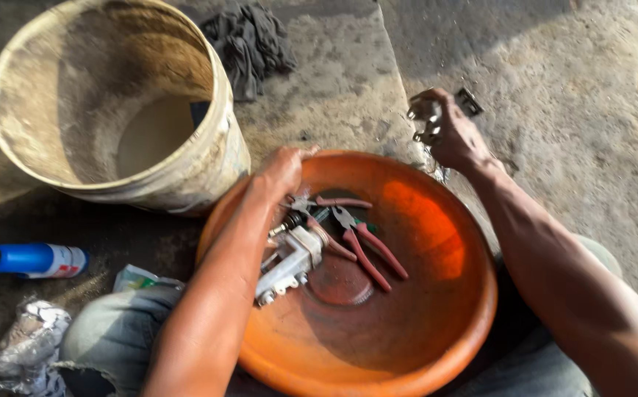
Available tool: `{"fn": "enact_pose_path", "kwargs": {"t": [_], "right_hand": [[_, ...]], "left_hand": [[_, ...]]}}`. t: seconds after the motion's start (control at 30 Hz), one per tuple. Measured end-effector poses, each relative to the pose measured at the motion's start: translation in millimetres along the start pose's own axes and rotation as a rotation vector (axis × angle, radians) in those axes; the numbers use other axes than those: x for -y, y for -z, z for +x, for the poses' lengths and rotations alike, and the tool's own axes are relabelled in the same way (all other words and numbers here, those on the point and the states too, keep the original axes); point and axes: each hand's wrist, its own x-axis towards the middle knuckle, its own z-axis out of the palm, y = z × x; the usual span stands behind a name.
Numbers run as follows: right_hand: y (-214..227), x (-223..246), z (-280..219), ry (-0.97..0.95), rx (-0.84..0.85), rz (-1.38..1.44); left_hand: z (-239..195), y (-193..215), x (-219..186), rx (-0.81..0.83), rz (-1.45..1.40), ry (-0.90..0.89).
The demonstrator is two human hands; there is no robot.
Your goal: The person sits on the ground and cleans a disassembled mechanical component, likely a carburetor, using pliers, a screwdriver, and a cleaning fluid. They scrub the parts with a brush, apply liquid from a blue bottle, and manipulate the components within an orange basin.
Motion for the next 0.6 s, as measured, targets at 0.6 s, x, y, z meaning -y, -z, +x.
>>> {"fn": "enact_pose_path", "kwargs": {"t": [0.6], "right_hand": [[15.0, -6.3, 10.1, 0.048, -0.050, 0.107]], "left_hand": [[-34.0, 76.3, -59.9, 0.084, -0.045, 0.139]]}}
